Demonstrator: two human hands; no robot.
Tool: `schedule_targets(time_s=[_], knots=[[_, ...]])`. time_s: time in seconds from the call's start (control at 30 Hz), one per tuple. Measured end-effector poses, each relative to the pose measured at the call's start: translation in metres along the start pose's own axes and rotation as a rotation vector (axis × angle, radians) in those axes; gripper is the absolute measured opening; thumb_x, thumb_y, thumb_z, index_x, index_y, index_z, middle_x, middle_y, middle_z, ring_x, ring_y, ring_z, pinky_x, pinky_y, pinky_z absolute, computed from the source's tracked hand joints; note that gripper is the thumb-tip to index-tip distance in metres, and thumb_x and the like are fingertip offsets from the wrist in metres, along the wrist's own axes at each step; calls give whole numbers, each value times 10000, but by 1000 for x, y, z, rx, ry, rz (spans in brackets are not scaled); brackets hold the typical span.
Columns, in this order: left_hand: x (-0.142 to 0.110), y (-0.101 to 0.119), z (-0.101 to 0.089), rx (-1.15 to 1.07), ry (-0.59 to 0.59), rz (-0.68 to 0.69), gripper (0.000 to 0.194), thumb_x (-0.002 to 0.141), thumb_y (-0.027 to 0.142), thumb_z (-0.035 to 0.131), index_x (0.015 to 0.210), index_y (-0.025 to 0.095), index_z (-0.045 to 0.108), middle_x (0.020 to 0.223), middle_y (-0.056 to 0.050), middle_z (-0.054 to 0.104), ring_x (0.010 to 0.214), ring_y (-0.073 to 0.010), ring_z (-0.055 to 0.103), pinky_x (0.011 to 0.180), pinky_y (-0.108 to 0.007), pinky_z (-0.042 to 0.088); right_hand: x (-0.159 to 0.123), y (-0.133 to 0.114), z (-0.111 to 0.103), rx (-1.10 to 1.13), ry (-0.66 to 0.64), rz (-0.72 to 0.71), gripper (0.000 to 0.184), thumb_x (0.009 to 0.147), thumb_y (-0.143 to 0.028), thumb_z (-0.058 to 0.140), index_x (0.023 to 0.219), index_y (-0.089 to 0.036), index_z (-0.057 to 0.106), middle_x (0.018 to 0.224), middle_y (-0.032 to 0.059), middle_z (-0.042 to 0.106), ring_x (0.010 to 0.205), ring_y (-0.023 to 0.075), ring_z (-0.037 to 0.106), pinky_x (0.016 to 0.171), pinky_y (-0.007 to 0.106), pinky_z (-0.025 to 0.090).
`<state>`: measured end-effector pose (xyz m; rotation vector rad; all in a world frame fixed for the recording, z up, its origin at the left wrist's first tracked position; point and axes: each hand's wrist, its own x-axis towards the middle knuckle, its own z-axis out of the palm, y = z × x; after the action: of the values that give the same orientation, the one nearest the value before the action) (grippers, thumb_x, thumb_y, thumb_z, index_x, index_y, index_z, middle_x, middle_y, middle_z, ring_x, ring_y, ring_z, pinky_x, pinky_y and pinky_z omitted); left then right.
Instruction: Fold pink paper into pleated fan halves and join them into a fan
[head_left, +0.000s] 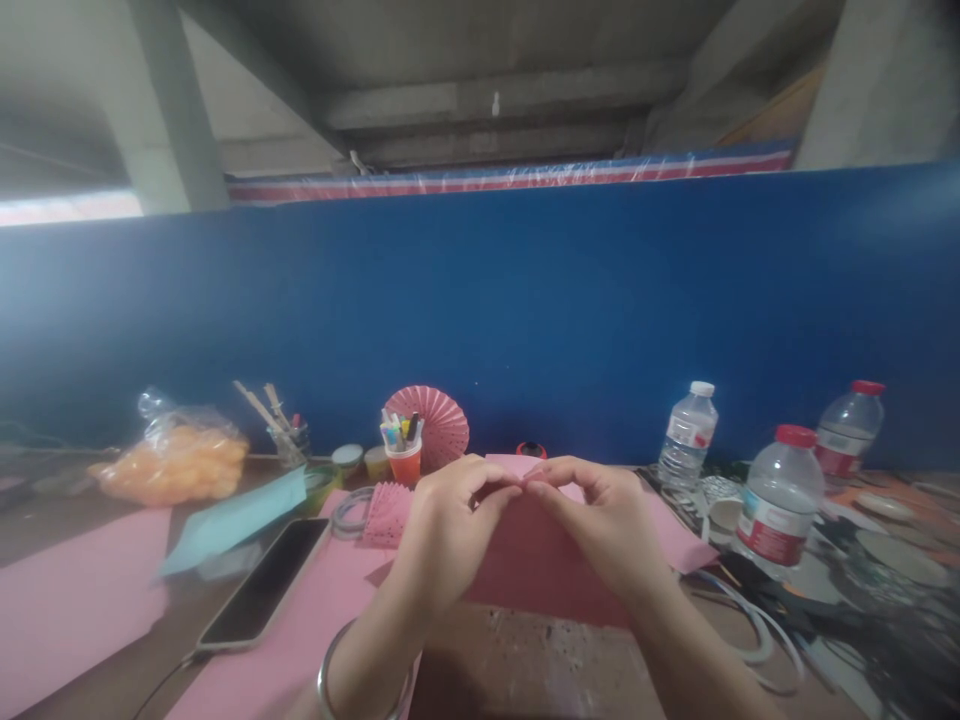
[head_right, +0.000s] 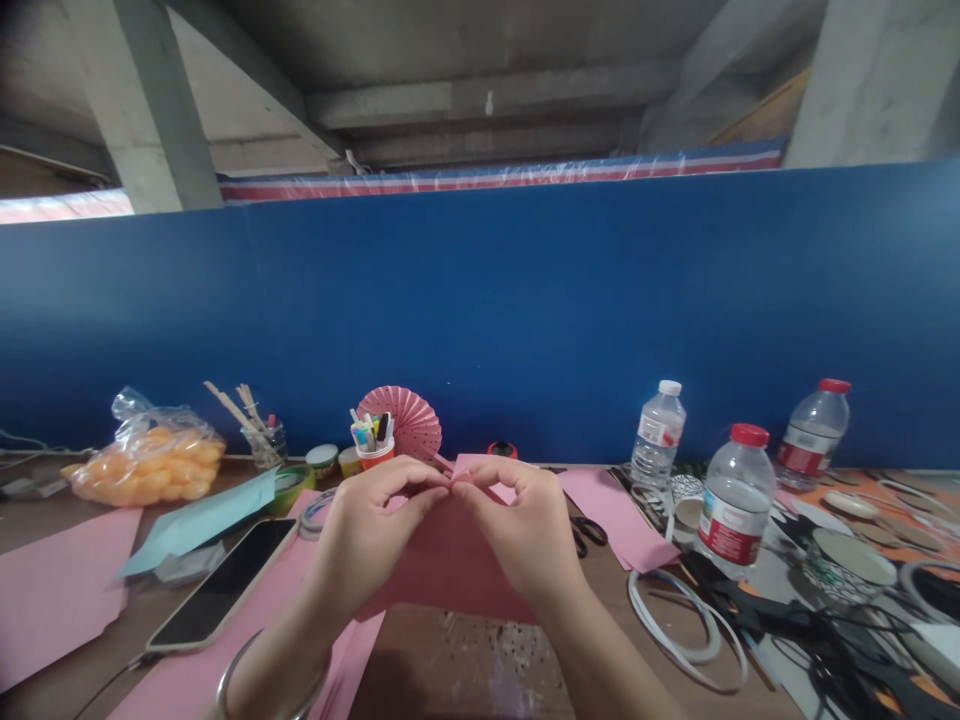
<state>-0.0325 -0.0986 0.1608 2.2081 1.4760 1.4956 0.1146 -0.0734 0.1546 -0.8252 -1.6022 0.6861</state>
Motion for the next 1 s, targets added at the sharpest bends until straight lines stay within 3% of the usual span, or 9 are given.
schedule_targets(time_s=[0.23,0.4,0.6,0.77,0.87,1.0], knots=[[-1,2,-1,-15,-22,-13,144,780,179,482,709,190,607,713,-8,611,673,-130,555,633,-260,437,1,0,-2,2,2,29,51,652,-219,626,641,-171,613,695,29,667,691,174,617,693,304,472],[-2,5,-2,-15,-58,7,141,782,153,465,692,179,569,703,-3,588,658,-119,529,603,-245,411,3,-1,-2,64,-147,25,161,660,-233,628,810,-175,639,752,34,667,692,158,609,629,265,480],[-3,7,-1,19,-99,33,142,786,155,458,666,174,530,648,8,552,610,-109,488,576,-236,381,2,-2,-1,-30,-121,-46,54,677,-190,603,669,-181,655,640,2,654,600,133,581,548,219,442],[-3,7,-1,34,-126,21,149,772,134,452,653,175,532,621,12,549,587,-109,483,548,-232,369,1,1,-5,-94,-127,-56,229,770,-250,503,604,-166,635,579,-13,617,564,126,555,532,212,410],[-1,6,-1,18,-109,-13,130,758,131,466,670,181,549,635,18,576,599,-111,506,554,-230,380,2,1,-9,-60,-130,2,319,828,-299,408,690,-168,663,649,4,648,613,144,583,563,227,429],[1,3,1,-35,-104,-57,130,779,173,456,709,186,565,699,6,611,632,-118,538,573,-235,402,5,-2,-12,-81,-167,1,183,751,-292,533,835,-201,668,775,9,675,724,173,606,616,240,450]])
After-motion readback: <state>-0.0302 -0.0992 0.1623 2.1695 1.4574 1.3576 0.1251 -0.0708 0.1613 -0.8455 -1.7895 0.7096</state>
